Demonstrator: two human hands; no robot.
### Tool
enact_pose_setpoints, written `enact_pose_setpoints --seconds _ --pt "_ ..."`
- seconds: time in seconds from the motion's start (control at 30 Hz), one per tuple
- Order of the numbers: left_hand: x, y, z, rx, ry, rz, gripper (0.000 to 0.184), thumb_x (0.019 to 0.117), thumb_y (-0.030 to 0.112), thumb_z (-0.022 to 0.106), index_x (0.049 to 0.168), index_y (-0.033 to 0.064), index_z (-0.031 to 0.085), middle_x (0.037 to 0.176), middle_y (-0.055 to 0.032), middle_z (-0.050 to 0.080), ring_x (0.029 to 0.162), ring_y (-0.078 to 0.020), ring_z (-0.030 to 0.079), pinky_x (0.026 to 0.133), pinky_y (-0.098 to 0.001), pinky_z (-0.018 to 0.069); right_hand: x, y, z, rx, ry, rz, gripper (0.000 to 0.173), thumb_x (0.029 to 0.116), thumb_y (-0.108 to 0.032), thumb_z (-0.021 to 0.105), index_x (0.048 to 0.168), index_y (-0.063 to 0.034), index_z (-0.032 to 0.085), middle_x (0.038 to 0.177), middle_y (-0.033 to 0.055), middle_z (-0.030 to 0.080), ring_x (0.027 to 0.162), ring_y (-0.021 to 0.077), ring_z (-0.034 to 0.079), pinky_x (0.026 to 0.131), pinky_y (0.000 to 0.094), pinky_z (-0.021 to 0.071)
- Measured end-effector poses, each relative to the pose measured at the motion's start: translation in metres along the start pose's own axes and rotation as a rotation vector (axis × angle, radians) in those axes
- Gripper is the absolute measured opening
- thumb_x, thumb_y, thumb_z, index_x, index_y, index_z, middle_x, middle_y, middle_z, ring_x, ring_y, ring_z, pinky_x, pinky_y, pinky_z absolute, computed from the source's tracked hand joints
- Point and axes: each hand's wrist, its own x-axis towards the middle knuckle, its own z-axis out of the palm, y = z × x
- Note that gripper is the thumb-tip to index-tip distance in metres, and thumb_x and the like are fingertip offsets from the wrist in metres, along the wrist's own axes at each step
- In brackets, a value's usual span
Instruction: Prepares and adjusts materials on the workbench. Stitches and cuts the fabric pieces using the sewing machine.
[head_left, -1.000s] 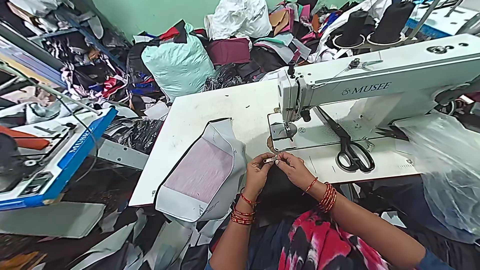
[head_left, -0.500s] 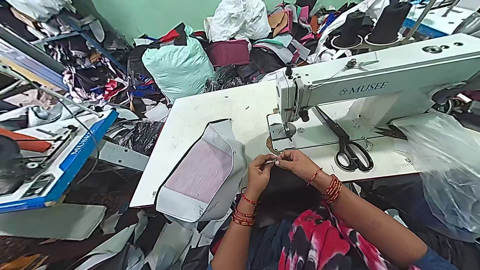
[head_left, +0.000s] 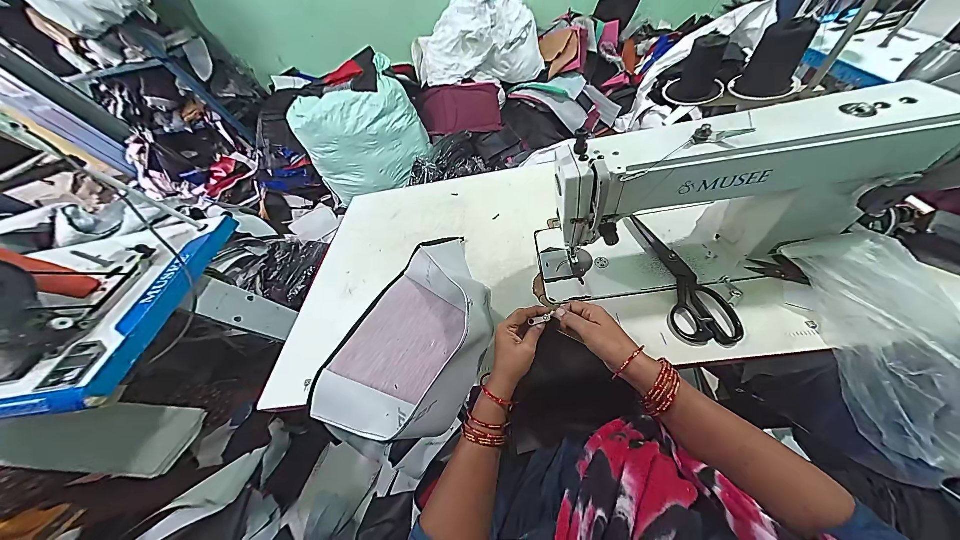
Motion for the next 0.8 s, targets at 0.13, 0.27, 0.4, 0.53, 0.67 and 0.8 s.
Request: enact_pose_setpoints --seconds 0.13,0.27,0.4,0.53,0.67,0.8 --pt "0.001 -0.001 0.000 -0.023 -0.002 -0.006 0.023 0.0911 -0.008 0.056 0.110 -0.0076 0.070 0.107 -0.0086 0.073 0.100 -0.0066 0.069 0.093 -0.0249 0.0562 -0.001 0.003 0.000 -0.143 -0.032 0.000 0.018 0.0973 -0.018 0.065 0.106 -0.0021 0.068 0.090 0.0031 0.066 0.082 0.0083 0.059 0.080 0.0320 0.0481" --pt "0.001 -0.002 0.000 -0.006 -0.027 0.015 0.023 0.0911 -0.007 0.055 0.110 -0.0074 0.069 0.107 -0.0084 0.072 0.101 -0.0061 0.067 0.094 -0.0244 0.0551 0.000 0.004 0.002 -0.177 -0.028 0.001 0.018 0.0983 -0.020 0.063 0.106 -0.0041 0.069 0.091 0.0027 0.066 0.087 0.0115 0.060 0.086 0.0402 0.0453" --pt "0.000 -0.002 0.002 0.103 -0.042 0.081 0.025 0.0896 -0.007 0.054 0.108 -0.0061 0.071 0.106 -0.0098 0.071 0.100 -0.0069 0.066 0.092 -0.0238 0.0546 0.000 0.005 0.004 -0.181 -0.037 -0.008 0.018 0.1002 -0.019 0.058 0.105 -0.0036 0.066 0.091 0.0035 0.064 0.090 0.0134 0.058 0.094 0.0459 0.0390" --pt "0.000 -0.002 0.003 0.257 -0.022 0.176 0.029 0.0863 -0.008 0.054 0.106 -0.0038 0.074 0.102 -0.0120 0.071 0.098 -0.0096 0.066 0.089 -0.0235 0.0537 -0.001 0.004 0.008 -0.212 -0.024 -0.007 0.021 0.1021 -0.018 0.053 0.108 -0.0031 0.066 0.091 0.0041 0.064 0.094 0.0140 0.059 0.102 0.0491 0.0326" --pt "-0.001 -0.002 0.003 0.300 -0.009 0.178 0.029 0.0862 -0.007 0.054 0.106 -0.0028 0.075 0.101 -0.0122 0.071 0.097 -0.0100 0.066 0.088 -0.0233 0.0531 -0.001 0.005 0.010 -0.240 -0.002 -0.010 0.023 0.1027 -0.019 0.053 0.110 -0.0026 0.067 0.096 0.0061 0.067 0.099 0.0152 0.060 0.106 0.0510 0.0306" --pt "-0.002 -0.001 0.002 0.299 -0.046 0.141 0.032 0.0891 -0.004 0.056 0.116 -0.0025 0.073 0.107 -0.0143 0.071 0.103 -0.0139 0.067 0.095 -0.0277 0.0535 0.001 0.003 0.001 -0.220 -0.063 0.013 0.023 0.1042 -0.019 0.053 0.114 -0.0029 0.066 0.104 0.0065 0.068 0.104 0.0146 0.061 0.103 0.0481 0.0361"
